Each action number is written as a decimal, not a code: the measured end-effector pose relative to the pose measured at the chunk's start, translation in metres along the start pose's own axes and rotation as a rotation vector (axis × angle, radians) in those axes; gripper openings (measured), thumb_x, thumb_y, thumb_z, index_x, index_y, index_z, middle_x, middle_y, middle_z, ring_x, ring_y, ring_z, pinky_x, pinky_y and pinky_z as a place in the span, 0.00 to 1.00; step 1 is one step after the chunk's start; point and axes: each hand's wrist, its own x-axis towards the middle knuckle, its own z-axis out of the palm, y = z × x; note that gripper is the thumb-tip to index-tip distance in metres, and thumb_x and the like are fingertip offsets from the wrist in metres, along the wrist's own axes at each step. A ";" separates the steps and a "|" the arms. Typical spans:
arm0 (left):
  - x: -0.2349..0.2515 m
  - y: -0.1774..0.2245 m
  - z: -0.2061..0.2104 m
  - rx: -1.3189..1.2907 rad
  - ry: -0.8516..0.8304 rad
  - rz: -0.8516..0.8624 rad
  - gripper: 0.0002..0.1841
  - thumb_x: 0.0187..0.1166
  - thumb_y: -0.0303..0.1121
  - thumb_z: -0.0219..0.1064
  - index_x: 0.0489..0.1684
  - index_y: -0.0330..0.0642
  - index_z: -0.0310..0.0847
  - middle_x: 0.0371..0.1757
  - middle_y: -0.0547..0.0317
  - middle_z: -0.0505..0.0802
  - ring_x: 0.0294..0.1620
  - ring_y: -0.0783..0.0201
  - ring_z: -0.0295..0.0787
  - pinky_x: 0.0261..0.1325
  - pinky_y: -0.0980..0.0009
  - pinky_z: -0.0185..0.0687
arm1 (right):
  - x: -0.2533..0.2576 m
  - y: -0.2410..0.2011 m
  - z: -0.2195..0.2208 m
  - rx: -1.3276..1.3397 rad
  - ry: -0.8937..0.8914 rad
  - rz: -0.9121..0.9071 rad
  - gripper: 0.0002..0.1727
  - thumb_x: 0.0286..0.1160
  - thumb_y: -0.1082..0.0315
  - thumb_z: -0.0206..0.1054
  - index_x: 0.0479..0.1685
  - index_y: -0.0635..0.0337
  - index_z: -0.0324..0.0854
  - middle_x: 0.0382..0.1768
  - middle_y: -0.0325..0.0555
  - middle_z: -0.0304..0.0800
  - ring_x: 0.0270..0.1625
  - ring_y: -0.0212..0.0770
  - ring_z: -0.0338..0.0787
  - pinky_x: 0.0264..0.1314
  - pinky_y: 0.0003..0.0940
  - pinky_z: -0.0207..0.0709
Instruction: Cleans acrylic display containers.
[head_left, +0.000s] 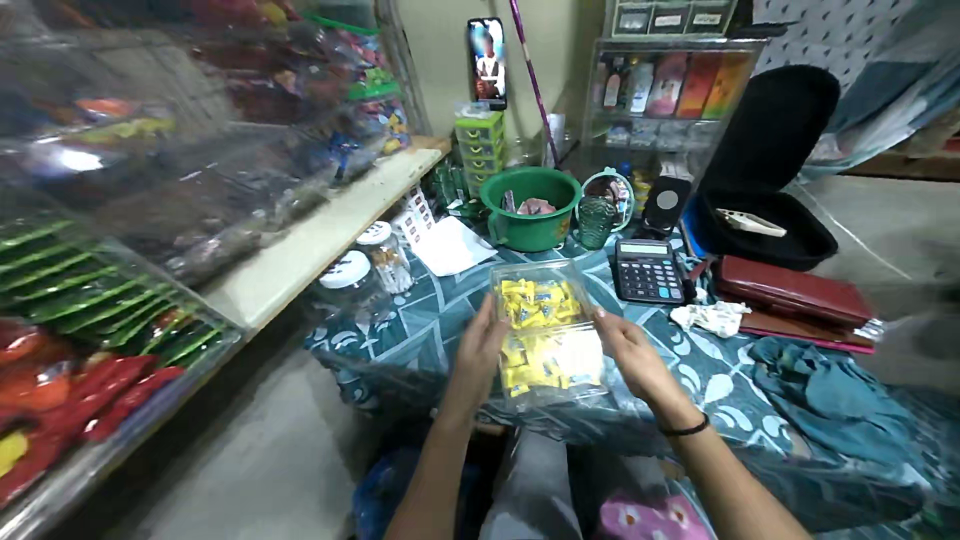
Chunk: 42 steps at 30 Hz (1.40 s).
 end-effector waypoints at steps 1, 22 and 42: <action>0.005 -0.001 -0.015 0.001 0.014 0.008 0.29 0.88 0.33 0.49 0.88 0.32 0.56 0.86 0.42 0.71 0.81 0.62 0.73 0.80 0.64 0.71 | 0.009 -0.001 0.014 0.034 -0.025 -0.008 0.26 0.96 0.59 0.42 0.71 0.70 0.78 0.55 0.50 0.90 0.53 0.32 0.90 0.59 0.32 0.85; 0.188 0.086 -0.175 1.661 0.524 0.202 0.29 0.78 0.14 0.53 0.82 0.16 0.57 0.88 0.20 0.57 0.92 0.27 0.40 0.91 0.35 0.30 | 0.094 0.042 0.071 0.037 -0.059 -0.036 0.22 0.95 0.64 0.44 0.60 0.69 0.83 0.43 0.44 0.93 0.42 0.31 0.91 0.47 0.29 0.85; 0.178 0.109 -0.094 1.879 0.425 -0.008 0.29 0.81 0.15 0.51 0.82 0.12 0.51 0.84 0.16 0.61 0.90 0.29 0.49 0.92 0.41 0.32 | 0.100 0.029 0.078 0.094 -0.158 -0.011 0.22 0.95 0.64 0.44 0.59 0.68 0.84 0.40 0.43 0.93 0.39 0.30 0.90 0.43 0.27 0.85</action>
